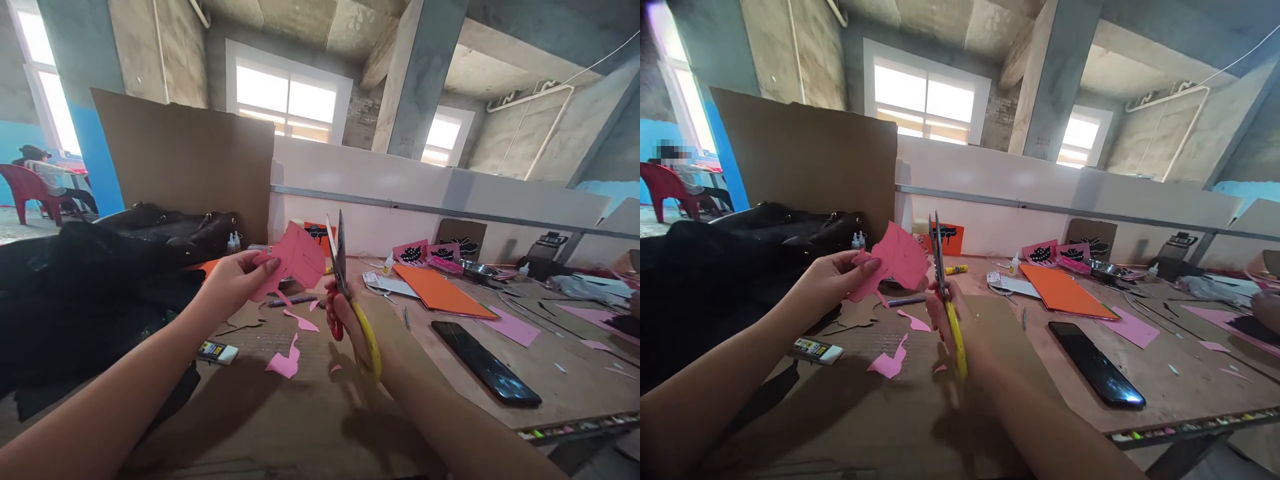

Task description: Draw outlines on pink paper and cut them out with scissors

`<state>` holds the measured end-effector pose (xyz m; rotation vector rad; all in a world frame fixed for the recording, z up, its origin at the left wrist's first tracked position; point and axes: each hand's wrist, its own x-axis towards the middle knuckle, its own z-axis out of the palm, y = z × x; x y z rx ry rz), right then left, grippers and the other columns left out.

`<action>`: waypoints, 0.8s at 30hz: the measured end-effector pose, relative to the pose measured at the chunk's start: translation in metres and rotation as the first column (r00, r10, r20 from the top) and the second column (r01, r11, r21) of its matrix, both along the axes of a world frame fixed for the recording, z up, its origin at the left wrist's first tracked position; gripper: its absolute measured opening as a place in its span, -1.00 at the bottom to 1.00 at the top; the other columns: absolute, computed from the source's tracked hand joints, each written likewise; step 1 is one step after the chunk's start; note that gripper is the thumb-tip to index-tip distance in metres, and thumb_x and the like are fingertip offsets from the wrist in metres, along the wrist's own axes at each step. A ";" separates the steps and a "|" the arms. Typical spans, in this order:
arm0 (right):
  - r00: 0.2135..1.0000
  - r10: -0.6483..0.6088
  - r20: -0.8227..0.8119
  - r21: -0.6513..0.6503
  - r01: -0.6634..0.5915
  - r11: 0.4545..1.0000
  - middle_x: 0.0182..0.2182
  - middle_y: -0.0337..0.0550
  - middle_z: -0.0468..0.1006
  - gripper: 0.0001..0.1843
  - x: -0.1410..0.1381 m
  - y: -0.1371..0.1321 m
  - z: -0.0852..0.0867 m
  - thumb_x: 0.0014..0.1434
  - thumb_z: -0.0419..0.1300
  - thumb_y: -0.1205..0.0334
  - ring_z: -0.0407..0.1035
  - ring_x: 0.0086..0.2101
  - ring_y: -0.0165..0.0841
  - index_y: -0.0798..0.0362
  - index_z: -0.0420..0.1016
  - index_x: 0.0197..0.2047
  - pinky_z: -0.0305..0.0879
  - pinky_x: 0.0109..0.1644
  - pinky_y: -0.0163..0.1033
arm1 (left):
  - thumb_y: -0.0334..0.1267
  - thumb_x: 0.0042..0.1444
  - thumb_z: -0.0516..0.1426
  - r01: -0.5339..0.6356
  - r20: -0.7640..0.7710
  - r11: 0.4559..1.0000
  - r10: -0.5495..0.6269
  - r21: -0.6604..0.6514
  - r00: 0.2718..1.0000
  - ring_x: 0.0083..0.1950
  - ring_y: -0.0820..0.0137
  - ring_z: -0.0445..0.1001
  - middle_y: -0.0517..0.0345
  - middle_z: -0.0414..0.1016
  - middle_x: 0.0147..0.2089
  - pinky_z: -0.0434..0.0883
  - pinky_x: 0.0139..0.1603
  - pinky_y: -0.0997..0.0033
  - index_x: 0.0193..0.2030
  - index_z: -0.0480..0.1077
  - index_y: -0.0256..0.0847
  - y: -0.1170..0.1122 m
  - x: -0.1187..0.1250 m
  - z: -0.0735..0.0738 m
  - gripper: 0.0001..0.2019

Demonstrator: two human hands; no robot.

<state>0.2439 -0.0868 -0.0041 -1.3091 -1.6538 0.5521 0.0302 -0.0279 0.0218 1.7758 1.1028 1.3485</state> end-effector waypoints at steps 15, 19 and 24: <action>0.967 0.112 0.230 -0.052 -0.103 0.993 0.06 -0.04 0.48 -0.67 -0.005 -0.017 0.007 0.36 0.18 0.12 0.46 -0.06 -0.25 0.06 0.43 0.13 0.47 -0.01 -0.05 | 0.11 0.12 0.21 -0.076 0.089 0.985 0.063 0.156 0.994 -0.45 0.46 0.22 0.29 0.31 -0.47 0.15 -0.46 0.51 -0.34 0.45 -0.21 0.008 -0.012 0.001 -0.63; 0.952 0.121 0.281 -0.068 -0.106 0.992 0.02 -0.05 0.50 -0.67 -0.001 -0.016 0.006 0.35 0.18 0.11 0.47 -0.09 -0.27 0.09 0.44 0.10 0.48 -0.03 -0.07 | 0.09 0.13 0.21 -0.057 0.041 0.986 0.051 0.157 0.998 -0.49 0.48 0.13 0.33 0.22 -0.51 0.08 -0.50 0.51 -0.39 0.40 -0.20 0.005 -0.011 0.002 -0.64; 0.935 0.122 0.333 -0.085 -0.099 0.991 -0.33 -0.18 0.56 -0.64 0.002 -0.016 0.009 0.34 0.14 -0.01 0.46 -0.34 -0.34 0.04 0.50 0.04 0.43 -0.23 -0.20 | 0.11 0.14 0.20 -0.063 0.035 0.982 0.057 0.177 0.998 -0.48 0.48 0.11 0.33 0.18 -0.51 0.08 -0.49 0.50 -0.42 0.35 -0.18 0.008 -0.012 -0.001 -0.62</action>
